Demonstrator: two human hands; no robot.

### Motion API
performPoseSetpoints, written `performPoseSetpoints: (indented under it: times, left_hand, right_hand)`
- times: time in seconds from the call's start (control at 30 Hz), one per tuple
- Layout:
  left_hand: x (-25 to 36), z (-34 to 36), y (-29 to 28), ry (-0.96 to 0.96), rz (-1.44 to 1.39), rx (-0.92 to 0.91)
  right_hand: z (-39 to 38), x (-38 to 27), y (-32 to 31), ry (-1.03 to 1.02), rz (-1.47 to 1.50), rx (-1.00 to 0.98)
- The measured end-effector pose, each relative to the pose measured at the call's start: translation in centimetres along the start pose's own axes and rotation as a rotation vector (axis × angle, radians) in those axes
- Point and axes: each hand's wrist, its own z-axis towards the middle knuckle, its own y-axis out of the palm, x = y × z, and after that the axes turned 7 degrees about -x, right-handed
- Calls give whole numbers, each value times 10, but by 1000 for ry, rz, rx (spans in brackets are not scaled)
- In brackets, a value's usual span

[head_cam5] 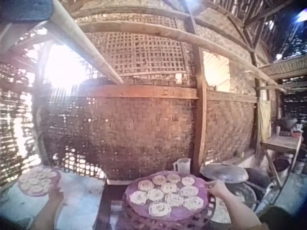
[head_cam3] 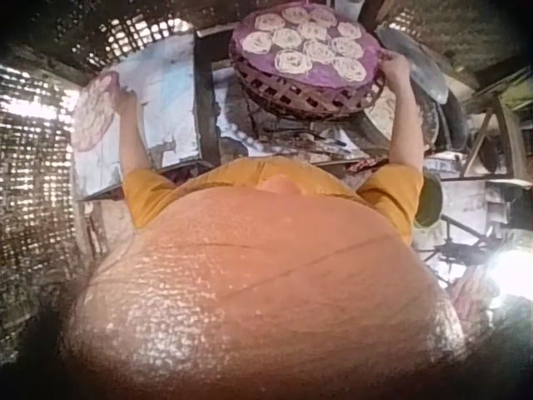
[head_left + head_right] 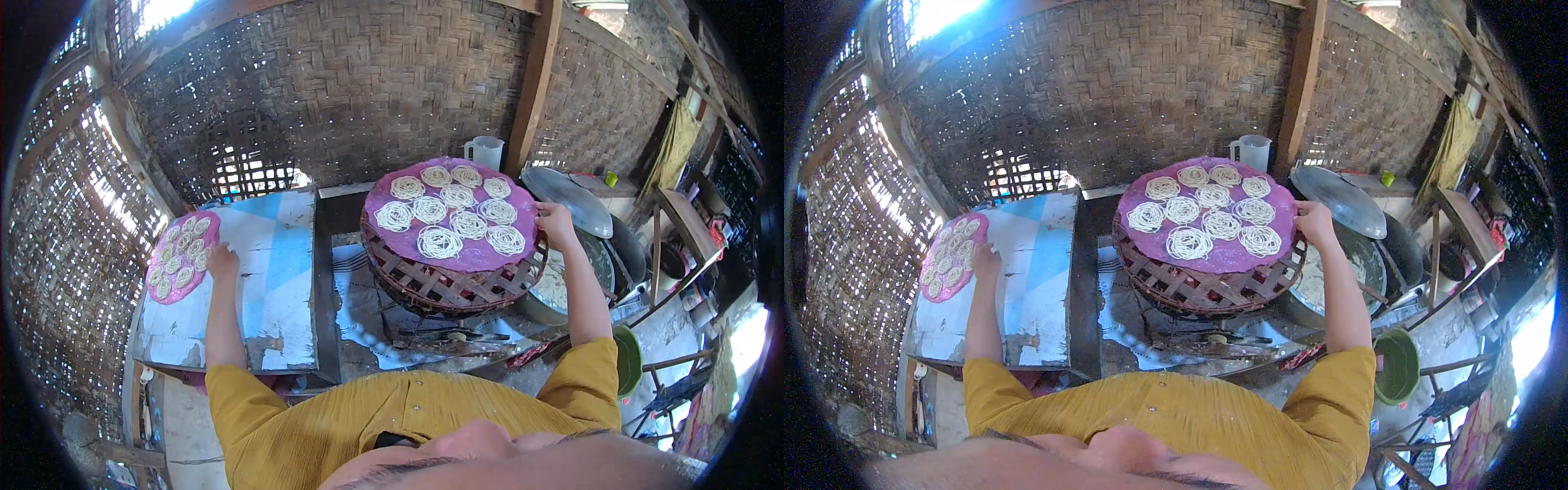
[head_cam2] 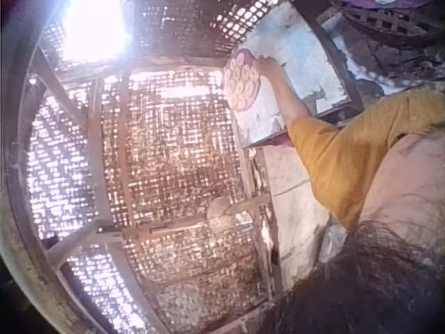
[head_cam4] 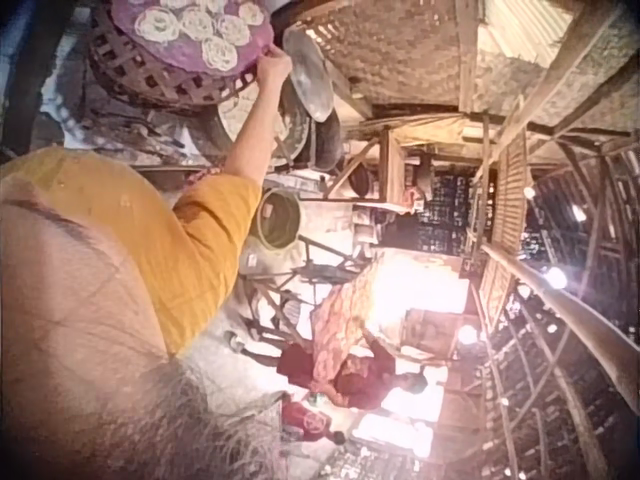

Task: The person uses a handheld extruder to create spiral patterns of batter on pink circular trays and then places the trays onto a steaming pot.

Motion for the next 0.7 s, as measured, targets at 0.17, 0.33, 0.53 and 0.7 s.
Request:
performPoseSetpoints:
  times: [0.17,0.33,0.53,0.7]
  left_hand:
    - [-66,-26,-12,-75,264,10]
    - [-52,-27,-16,-139,449,-145]
    - [-72,-34,-31,-97,540,-129]
    - [-67,-15,-26,10,667,-153]
  right_hand:
    - [-18,-38,-5,-69,-164,177]
    - [-85,-30,-52,-223,123,203]
    - [-170,-83,-39,-453,151,211]
    - [-178,-93,-1,-755,3,80]
